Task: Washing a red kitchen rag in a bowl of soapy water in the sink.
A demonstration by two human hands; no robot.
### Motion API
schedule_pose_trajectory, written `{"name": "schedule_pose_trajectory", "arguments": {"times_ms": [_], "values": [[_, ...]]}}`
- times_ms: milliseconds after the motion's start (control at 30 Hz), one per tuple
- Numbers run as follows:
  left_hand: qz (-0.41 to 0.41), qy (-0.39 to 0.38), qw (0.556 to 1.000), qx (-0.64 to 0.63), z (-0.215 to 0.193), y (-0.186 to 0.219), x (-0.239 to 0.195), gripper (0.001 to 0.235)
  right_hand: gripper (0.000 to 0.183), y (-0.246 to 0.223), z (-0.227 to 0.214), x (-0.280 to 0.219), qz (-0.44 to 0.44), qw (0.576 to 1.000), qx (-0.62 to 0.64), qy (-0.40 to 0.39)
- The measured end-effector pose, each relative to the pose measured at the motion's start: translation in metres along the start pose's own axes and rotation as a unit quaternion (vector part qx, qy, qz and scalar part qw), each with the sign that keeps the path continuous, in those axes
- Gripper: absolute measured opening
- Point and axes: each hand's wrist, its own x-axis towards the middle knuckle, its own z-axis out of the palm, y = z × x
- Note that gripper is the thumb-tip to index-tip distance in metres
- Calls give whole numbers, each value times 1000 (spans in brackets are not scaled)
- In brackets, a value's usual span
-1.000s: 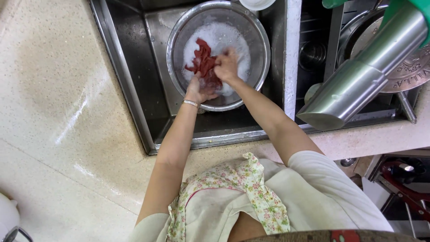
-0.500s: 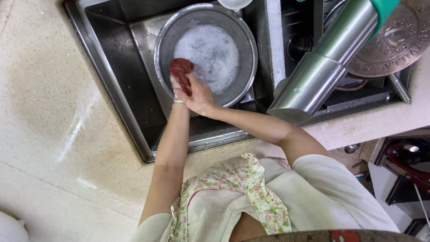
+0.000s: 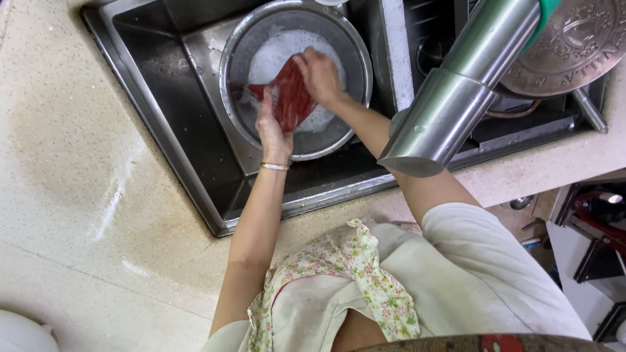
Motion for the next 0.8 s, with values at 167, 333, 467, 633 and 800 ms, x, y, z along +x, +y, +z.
{"name": "schedule_pose_trajectory", "arguments": {"times_ms": [167,333,467,633,800], "values": [[-144,150,977,44,-44,-21,36,61,50,35,56,-51,54,988,-138,42],[-228,52,972,35,-109,-29,118,65,30,-33,70,-104,105,976,76,-177],[-139,47,982,116,-122,-39,108,52,27,-72,17,-70,28,991,71,-106],[-15,18,976,216,-107,-43,120,36,56,-79,19,-59,269,954,51,-122],[104,5,945,309,-115,-49,116,24,29,-48,21,-55,223,964,16,-142]]}}
